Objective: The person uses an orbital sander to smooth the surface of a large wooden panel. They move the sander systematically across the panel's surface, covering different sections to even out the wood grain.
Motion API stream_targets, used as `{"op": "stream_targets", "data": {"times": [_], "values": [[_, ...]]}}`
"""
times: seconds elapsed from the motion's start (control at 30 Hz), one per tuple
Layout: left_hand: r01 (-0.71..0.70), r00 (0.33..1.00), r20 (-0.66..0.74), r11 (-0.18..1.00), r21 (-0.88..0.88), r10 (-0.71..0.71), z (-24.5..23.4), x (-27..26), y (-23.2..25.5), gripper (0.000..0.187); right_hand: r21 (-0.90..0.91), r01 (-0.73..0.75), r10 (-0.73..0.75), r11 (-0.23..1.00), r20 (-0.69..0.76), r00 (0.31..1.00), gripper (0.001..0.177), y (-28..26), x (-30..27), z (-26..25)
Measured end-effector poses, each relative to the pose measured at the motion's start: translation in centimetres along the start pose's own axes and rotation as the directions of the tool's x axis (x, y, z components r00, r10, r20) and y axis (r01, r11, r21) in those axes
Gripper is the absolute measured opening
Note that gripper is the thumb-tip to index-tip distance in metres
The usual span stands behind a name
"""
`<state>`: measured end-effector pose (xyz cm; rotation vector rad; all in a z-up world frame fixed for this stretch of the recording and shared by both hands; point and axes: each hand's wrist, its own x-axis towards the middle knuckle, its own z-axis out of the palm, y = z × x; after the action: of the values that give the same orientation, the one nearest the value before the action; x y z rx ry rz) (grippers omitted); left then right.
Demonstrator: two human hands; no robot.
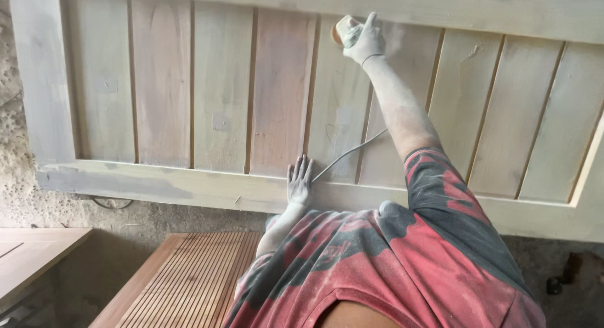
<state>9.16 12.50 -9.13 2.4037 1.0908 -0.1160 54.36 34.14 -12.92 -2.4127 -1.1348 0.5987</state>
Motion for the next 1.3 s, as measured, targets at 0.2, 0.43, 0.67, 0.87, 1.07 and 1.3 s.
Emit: {"op": "stream_targets", "data": {"times": [0.2,0.43,0.67,0.87,1.07,1.3], "values": [[-0.004,1.0,-0.019,1.0,-0.02,0.004,-0.5,-1.3,0.7,0.069,0.03,-0.222,0.223,0.975,-0.035,0.974,0.129,4.6,-3.2,-3.1],[-0.002,1.0,-0.016,1.0,-0.03,0.001,-0.6,-1.3,0.6,0.075,0.129,-0.168,0.184,0.977,-0.116,0.976,0.134,6.5,-6.9,-3.2],[-0.109,0.979,-0.189,0.982,-0.154,0.079,-0.9,-1.3,0.3,0.074,-0.037,-0.029,0.03,0.999,0.006,1.0,0.105,6.5,-17.4,-2.2],[-0.067,0.995,-0.083,0.997,-0.047,0.063,-0.7,-2.0,0.8,0.084,-0.036,0.207,-0.19,0.978,0.265,0.945,0.087,6.2,-27.9,-4.0],[-0.066,0.996,-0.054,0.997,0.047,0.068,-0.6,-1.2,0.8,0.092,-0.013,0.189,-0.182,0.982,0.203,0.962,0.095,8.2,-23.5,-5.6],[-0.023,0.999,-0.031,0.999,0.025,0.024,-0.4,-1.2,0.8,0.091,-0.031,-0.034,0.036,0.999,0.074,0.997,0.118,10.5,-10.5,-5.7]]}}
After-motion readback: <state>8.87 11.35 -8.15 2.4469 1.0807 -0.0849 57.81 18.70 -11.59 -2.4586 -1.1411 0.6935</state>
